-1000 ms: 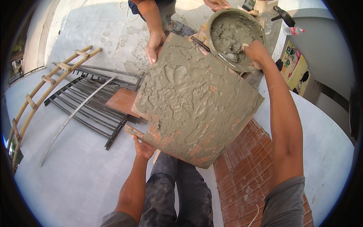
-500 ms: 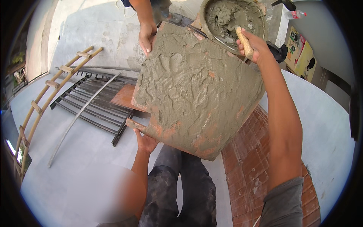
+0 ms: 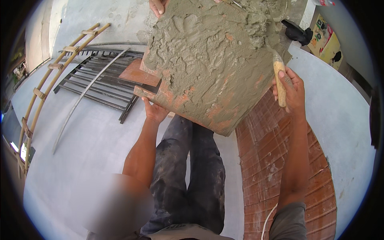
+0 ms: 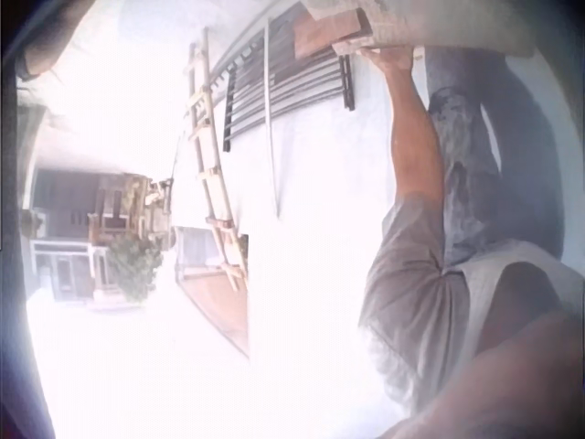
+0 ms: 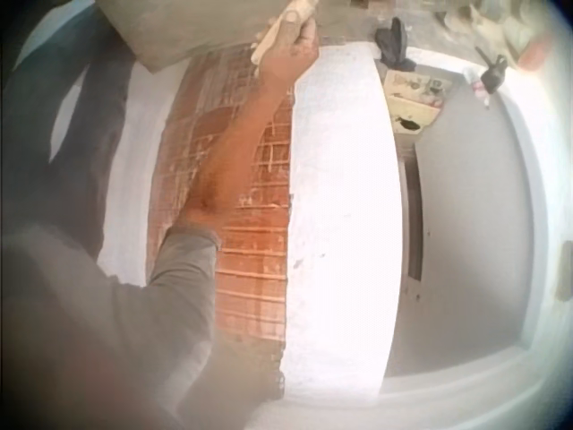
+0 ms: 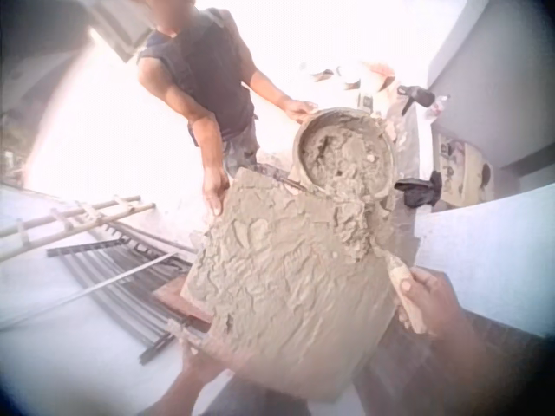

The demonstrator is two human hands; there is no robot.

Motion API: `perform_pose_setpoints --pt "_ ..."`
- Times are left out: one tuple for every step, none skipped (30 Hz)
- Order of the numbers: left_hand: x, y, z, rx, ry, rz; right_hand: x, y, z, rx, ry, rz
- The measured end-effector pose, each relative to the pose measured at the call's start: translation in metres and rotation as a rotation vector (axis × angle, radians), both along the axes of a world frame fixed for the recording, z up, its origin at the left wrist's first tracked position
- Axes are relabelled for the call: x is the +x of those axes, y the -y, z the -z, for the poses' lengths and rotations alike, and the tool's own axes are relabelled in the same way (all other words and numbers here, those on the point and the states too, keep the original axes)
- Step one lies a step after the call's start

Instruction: The person applies mortar to a large terracotta tile using a trowel, positions the tile on a curved wall section, and taps it into place with a rubber mallet. The person repeats this process for additional tiles, ensuring alignment and adhesion.

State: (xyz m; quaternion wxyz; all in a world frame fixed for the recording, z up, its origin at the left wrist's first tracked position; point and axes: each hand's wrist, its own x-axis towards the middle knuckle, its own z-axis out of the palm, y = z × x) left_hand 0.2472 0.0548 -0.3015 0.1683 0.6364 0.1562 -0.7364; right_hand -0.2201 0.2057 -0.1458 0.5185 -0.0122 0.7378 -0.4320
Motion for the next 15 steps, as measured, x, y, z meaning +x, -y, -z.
perform_pose_setpoints --pt "0.000 0.000 0.000 0.001 0.004 0.018 0.018 -0.017 -0.006 0.032 0.020 -0.055" --pt "0.001 -0.001 0.000 -0.004 0.015 0.044 0.039 -0.034 -0.011 0.037 0.039 -0.092" --pt "0.003 -0.003 0.002 -0.016 0.029 0.067 0.061 -0.050 -0.013 0.035 0.060 -0.131" --pt "0.004 -0.004 0.003 -0.022 0.038 0.091 0.084 -0.062 -0.017 0.033 0.092 -0.170" --pt "0.003 -0.004 0.004 -0.023 0.034 0.090 0.105 -0.075 -0.018 0.034 0.122 -0.206" --pt "0.002 -0.004 0.005 -0.025 0.029 0.091 0.129 -0.099 -0.004 0.041 0.041 -0.297" --pt "0.003 -0.005 0.005 -0.024 0.027 0.087 0.146 -0.116 0.005 0.050 -0.037 -0.394" --pt "0.005 -0.006 0.005 -0.026 0.026 0.088 0.155 -0.118 0.000 0.092 -0.141 -0.494" --pt "0.005 -0.004 0.005 -0.031 0.022 0.099 0.168 -0.116 -0.005 0.133 -0.249 -0.584" --pt "0.005 -0.003 0.005 -0.034 0.019 0.108 0.179 -0.115 -0.009 0.175 -0.357 -0.673" --pt "0.000 -0.002 0.002 -0.026 0.024 0.104 0.190 -0.118 -0.012 0.098 -0.483 -0.653" --pt "-0.005 -0.001 -0.002 -0.017 0.029 0.101 0.196 -0.118 -0.009 0.161 -0.453 -0.694" --pt "-0.009 -0.001 -0.005 -0.008 0.035 0.098 0.200 -0.119 -0.007 0.224 -0.422 -0.734" --pt "-0.008 -0.002 -0.002 -0.012 0.028 0.087 0.201 -0.119 -0.008 0.292 -0.394 -0.773" --pt "-0.003 -0.001 0.000 -0.017 0.021 0.076 0.203 -0.119 -0.012 0.276 -0.422 -0.774"
